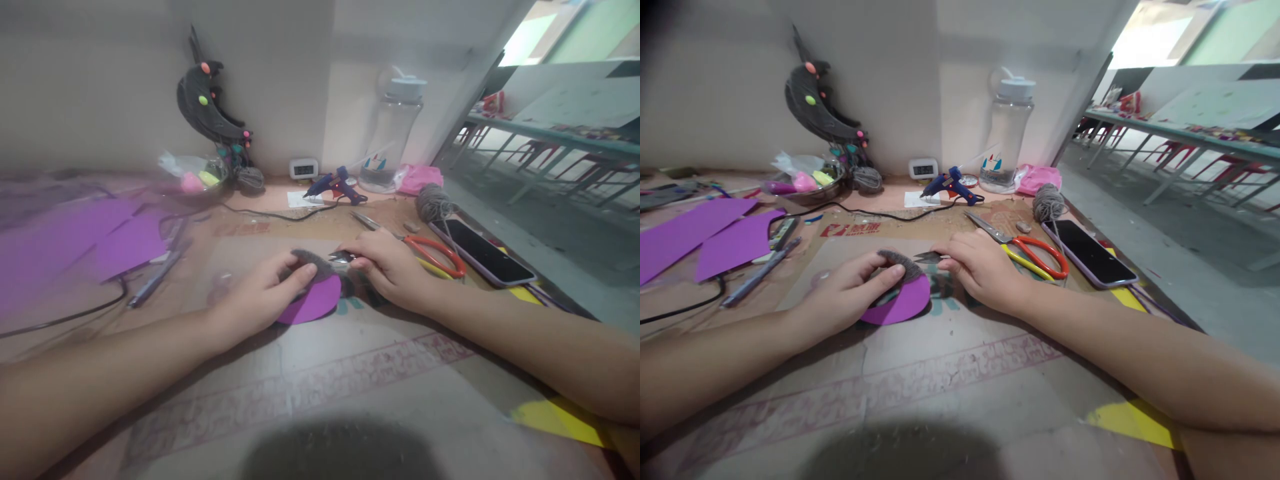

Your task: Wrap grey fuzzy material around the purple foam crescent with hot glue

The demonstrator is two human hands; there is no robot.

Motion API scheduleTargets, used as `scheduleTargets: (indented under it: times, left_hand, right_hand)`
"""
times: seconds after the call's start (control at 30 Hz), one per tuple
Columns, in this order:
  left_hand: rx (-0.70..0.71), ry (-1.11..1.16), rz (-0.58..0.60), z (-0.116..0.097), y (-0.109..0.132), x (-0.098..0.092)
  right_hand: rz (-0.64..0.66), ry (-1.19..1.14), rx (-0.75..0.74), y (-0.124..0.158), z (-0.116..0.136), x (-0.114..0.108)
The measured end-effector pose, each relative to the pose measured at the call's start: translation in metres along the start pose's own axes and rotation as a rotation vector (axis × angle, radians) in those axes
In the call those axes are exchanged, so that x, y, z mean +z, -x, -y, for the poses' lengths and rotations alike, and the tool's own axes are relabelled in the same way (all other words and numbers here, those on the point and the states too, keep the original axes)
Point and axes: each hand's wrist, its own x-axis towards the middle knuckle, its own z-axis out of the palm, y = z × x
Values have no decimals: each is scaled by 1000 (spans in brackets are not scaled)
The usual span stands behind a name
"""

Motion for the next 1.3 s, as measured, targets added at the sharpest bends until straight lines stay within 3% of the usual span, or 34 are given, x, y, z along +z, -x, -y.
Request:
scheduleTargets:
  times: [0.8,1.3]
  left_hand:
    - [51,22,-8,6,1,0]
    - [51,45,12,6,-1,1]
  right_hand:
    - [58,-39,-3,-1,-2,-1]
    - [27,-33,-35,0,-3,-1]
